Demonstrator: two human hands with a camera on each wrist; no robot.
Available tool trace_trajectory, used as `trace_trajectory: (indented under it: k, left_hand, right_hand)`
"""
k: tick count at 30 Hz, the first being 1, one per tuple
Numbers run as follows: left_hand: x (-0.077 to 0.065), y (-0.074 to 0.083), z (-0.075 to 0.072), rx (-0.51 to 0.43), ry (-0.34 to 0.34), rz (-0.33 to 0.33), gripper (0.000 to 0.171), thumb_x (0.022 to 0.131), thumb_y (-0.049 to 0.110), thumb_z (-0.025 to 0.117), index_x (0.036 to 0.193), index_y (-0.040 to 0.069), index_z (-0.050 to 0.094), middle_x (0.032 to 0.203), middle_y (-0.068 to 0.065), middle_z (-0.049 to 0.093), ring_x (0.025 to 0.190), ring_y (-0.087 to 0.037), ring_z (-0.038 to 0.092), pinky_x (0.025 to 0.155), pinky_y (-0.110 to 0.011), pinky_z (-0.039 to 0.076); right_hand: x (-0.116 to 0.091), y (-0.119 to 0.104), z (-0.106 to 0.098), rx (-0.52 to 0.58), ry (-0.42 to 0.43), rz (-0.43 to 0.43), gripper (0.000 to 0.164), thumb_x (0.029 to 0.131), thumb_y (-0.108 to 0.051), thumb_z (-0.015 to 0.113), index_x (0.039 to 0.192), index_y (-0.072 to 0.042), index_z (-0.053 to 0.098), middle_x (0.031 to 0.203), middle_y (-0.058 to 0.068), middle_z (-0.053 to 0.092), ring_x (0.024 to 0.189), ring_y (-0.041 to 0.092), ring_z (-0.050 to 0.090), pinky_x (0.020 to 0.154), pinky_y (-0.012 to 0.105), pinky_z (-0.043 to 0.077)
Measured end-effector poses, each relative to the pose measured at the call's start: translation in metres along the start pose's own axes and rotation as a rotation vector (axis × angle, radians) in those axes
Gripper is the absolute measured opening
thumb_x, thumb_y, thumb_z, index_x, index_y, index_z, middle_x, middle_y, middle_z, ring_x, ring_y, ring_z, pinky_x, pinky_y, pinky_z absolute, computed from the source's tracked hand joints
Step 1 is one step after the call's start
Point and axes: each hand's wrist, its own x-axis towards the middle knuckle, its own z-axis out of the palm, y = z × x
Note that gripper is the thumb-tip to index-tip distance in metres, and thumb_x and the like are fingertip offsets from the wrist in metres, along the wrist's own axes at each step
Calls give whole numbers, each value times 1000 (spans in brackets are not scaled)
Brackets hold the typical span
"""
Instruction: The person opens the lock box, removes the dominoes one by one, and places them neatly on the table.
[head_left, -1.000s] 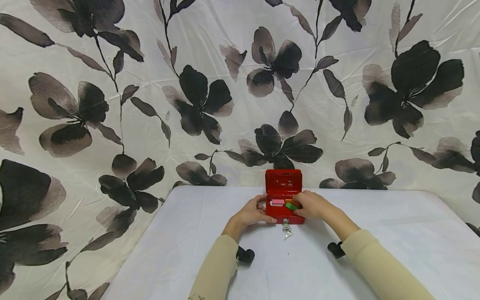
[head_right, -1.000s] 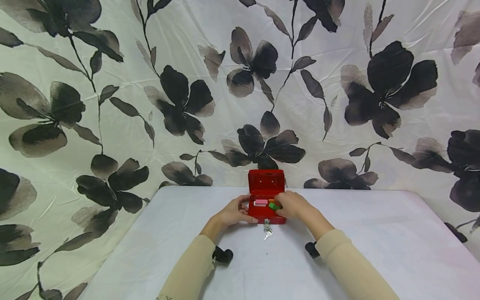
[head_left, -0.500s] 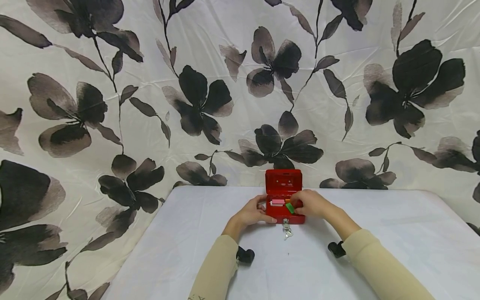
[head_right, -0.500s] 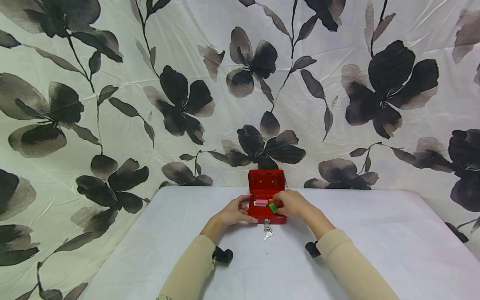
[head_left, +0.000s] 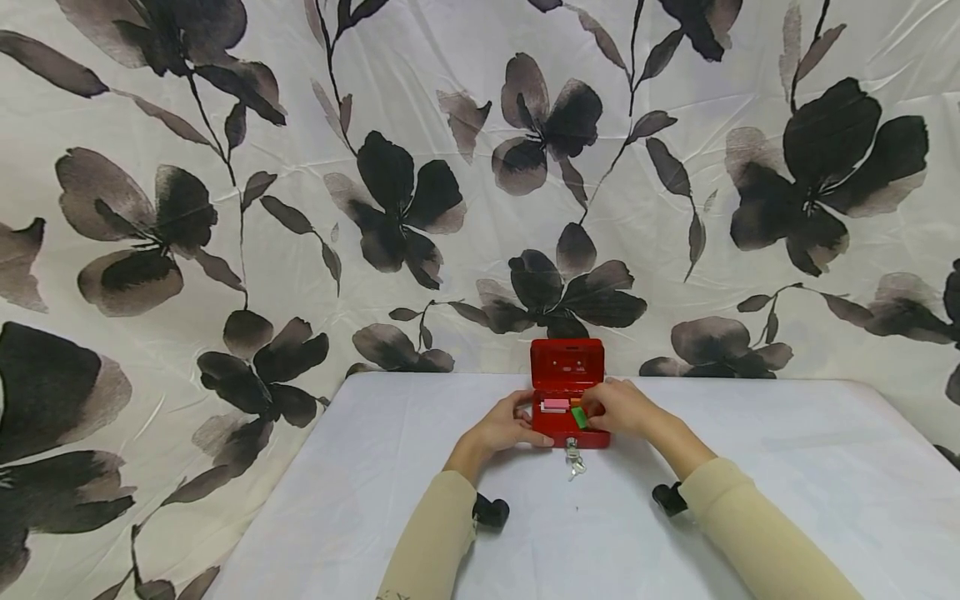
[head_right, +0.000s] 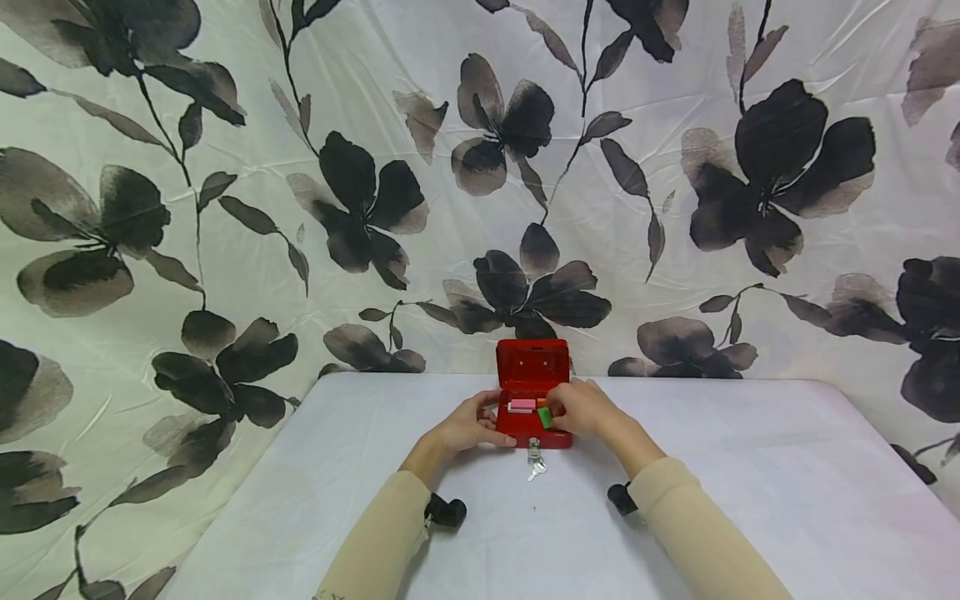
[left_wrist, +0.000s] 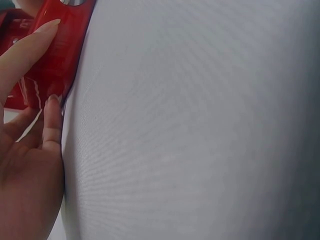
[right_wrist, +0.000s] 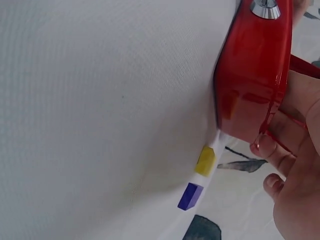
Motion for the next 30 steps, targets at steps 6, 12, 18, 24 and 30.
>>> trace_trajectory:
  k: [6, 12, 18, 24, 30]
  left_hand:
    - [0, 0, 0, 2, 5, 5, 90, 77, 16, 91, 153, 12, 42, 108, -9, 60, 98, -23, 55, 87, -34, 54]
    - [-2, -2, 1, 18, 6, 0, 93, 75, 18, 92, 153, 14, 42, 111, -7, 61, 99, -24, 57, 92, -36, 55]
    - [0, -2, 0, 13, 4, 7, 91, 76, 17, 91, 153, 13, 43, 110, -8, 60, 100, -23, 56, 89, -35, 55]
    - [1, -3, 0, 9, 6, 7, 91, 76, 17, 91, 153, 13, 42, 110, -8, 60, 99, -24, 56, 88, -36, 55]
    - [-1, -1, 1, 15, 19, 6, 93, 75, 18, 92, 153, 15, 42, 112, -8, 61, 99, -24, 57, 91, -36, 56]
  right_hand:
    - [2, 0, 3, -22, 24, -3, 35, 83, -19, 86, 114, -7, 76, 91, -2, 69, 95, 21, 56, 86, 45, 44]
    - [3, 4, 9, -47, 45, -11, 38, 81, -22, 88, 114, -8, 76, 92, -1, 68, 97, 22, 54, 85, 45, 44]
    - [5, 5, 10, -58, 52, -14, 39, 81, -22, 88, 116, -10, 76, 90, -1, 68, 97, 21, 53, 84, 44, 43]
    - [6, 3, 12, -92, 50, -28, 40, 81, -25, 88, 117, -11, 77, 87, -3, 67, 94, 20, 52, 80, 41, 42]
    - [6, 1, 10, -98, 43, -17, 39, 82, -24, 88, 117, -11, 77, 88, -1, 68, 93, 20, 52, 78, 40, 41]
